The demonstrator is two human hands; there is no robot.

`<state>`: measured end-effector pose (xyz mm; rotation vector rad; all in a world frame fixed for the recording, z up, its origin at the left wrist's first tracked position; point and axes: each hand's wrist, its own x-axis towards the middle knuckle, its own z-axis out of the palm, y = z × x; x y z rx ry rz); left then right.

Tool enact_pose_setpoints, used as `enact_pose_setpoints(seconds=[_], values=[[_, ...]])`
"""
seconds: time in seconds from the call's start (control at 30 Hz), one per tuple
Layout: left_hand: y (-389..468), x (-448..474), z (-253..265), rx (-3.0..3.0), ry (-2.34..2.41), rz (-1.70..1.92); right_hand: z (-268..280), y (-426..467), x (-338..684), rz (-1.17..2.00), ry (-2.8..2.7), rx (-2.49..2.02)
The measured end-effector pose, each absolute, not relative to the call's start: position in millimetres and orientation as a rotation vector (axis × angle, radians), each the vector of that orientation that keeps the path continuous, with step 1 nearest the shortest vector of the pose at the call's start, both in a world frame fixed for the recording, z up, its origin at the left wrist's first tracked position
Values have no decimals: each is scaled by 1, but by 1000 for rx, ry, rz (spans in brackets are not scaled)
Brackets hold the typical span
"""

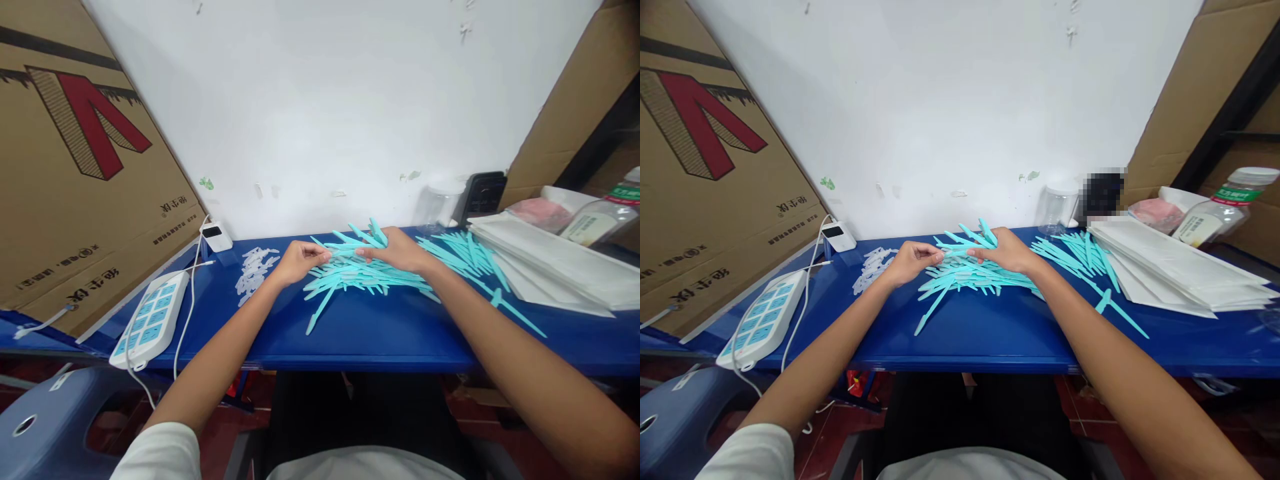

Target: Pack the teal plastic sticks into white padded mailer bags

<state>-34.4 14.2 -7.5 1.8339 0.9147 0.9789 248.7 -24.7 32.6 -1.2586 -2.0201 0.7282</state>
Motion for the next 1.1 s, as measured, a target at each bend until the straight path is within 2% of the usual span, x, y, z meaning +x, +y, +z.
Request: enact_pose_setpoints(seconds=[0.17,0.33,0.47,0.57,0.83,1.1], values=[[20,-29,-10,1902,889,1000,35,-25,249,701,-2025,-1205],[57,-43,-10,2376,1148,1071,30,-14,263,529,-1996,-1308],[93,-52,-19,2786,1327,639,25,-6,277,441,-2016,-1412],[110,-51,-26,2845,1346,478,24,-4,279,435,-1996,-1437],[120,-47,-23,2886,1452,338,21,0,276,474,-2079,-1356],[113,-66,-15,2892,1532,288,10,14,287,245,-1955,-1389]])
